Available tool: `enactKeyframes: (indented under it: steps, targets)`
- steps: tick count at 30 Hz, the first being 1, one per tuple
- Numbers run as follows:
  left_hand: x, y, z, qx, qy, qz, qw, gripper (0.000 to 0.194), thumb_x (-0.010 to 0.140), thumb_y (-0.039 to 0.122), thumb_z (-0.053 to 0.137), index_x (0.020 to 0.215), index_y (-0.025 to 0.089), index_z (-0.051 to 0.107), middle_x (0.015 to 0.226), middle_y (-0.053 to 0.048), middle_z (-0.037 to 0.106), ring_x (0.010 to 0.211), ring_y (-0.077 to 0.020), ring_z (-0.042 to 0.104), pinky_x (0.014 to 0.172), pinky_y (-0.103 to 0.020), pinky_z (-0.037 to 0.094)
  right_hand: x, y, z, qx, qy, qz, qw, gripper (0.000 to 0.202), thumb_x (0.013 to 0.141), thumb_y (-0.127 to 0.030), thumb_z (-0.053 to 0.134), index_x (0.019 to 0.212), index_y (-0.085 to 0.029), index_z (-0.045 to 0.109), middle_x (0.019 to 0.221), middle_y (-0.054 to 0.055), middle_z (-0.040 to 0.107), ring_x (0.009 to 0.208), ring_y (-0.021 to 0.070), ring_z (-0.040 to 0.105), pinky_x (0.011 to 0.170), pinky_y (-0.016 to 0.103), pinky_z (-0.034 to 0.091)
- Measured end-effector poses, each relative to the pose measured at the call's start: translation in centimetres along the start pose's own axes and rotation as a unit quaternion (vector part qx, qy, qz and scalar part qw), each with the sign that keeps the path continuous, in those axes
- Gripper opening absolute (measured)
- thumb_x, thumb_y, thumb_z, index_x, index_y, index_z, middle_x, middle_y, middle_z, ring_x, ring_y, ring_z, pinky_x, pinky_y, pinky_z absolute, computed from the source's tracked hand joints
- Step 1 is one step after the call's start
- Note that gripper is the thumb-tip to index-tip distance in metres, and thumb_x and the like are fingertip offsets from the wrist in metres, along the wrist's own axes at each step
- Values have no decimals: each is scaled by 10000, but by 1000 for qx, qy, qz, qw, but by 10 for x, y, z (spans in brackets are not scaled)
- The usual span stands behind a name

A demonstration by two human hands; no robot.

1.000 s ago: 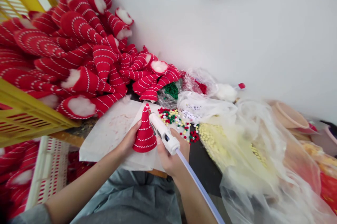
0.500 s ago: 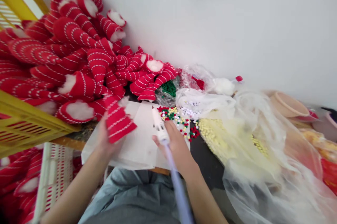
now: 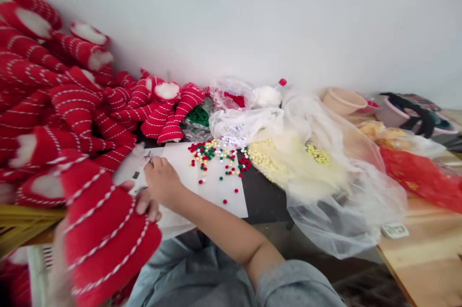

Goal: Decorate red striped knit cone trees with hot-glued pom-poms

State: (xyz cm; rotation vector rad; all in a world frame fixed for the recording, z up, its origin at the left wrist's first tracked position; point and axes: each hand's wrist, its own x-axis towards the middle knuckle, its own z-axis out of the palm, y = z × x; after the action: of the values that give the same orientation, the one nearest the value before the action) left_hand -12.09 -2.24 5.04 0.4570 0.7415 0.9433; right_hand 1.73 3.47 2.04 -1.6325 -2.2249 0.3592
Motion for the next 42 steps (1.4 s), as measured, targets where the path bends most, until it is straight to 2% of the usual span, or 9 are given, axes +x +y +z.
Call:
enactKeyframes:
  steps: [4, 8, 10, 13, 18, 26, 32, 37, 42]
  targets:
    - [-10, -16, 41, 28, 14, -3, 1000, 485, 835, 598, 670, 1178, 262, 742, 888, -93, 762, 1002, -362, 738, 820, -470, 642, -44, 40, -27, 73, 40, 19, 996, 312, 1006, -259, 615, 1308, -187, 643, 1324, 104, 643, 1169, 229, 633, 961, 311, 523]
    - [19, -24, 55, 30, 50, -36, 998, 447, 835, 549, 675, 1083, 182, 731, 843, -87, 771, 929, -326, 769, 808, -433, 649, -110, 113, -64, 33, 138, 203, 969, 245, 1011, -172, 547, 1130, -225, 754, 1175, 99, 710, 1125, 247, 658, 990, 360, 506]
    - [36, -30, 61, 31, 86, -64, 994, 350, 892, 475, 626, 1023, 163, 717, 765, -71, 761, 822, -280, 779, 767, -390, 650, -136, 144, -74, -9, 126, 266, 956, 287, 975, -123, 572, 1190, -199, 746, 1181, 122, 712, 1113, 263, 667, 987, 378, 503]
    - [55, -40, 71, 32, 105, -106, 988, 292, 981, 376, 521, 964, 145, 699, 690, -54, 749, 658, -214, 756, 672, -317, 635, -155, 165, -75, -23, 91, 271, 958, 270, 949, -103, 612, 1160, -183, 760, 1162, 120, 737, 1095, 258, 679, 960, 364, 504]
    - [71, -52, 69, 41, 96, -139, 985, 275, 1004, 328, 503, 936, 143, 696, 695, -39, 762, 559, -172, 721, 579, -263, 601, -153, 163, -66, -29, 103, 278, 955, 237, 947, -130, 628, 1109, -216, 778, 1109, 101, 773, 1065, 270, 693, 918, 370, 508]
    - [71, -56, 57, 50, 74, -135, 987, 283, 950, 387, 561, 968, 147, 709, 756, -71, 785, 658, -225, 758, 677, -341, 631, -153, 162, -69, 6, 153, 274, 949, 232, 973, -231, 596, 1087, -221, 798, 1081, 110, 789, 1035, 272, 703, 939, 404, 525]
    - [70, -59, 53, 46, 86, -133, 986, 271, 937, 378, 593, 999, 147, 721, 818, -60, 802, 690, -208, 764, 714, -314, 621, -154, 159, -69, 173, 219, 234, 931, 285, 930, -241, 564, 1059, -232, 818, 1003, 67, 791, 913, 213, 716, 856, 358, 557]
    - [71, -60, 49, 50, 75, -124, 988, 279, 912, 397, 620, 999, 150, 716, 801, -55, 797, 695, -211, 764, 709, -310, 617, -154, 159, -61, 248, 222, 272, 903, 305, 914, -259, 535, 1052, -211, 803, 923, 49, 806, 604, 148, 661, 656, 305, 573]
    - [71, -61, 46, 66, 54, -113, 990, 322, 880, 454, 634, 974, 154, 704, 749, -64, 776, 743, -265, 778, 734, -374, 635, -160, 156, -62, 228, 246, 273, 902, 295, 868, -193, 540, 976, -230, 811, 1057, 64, 803, 979, 206, 741, 958, 404, 583]
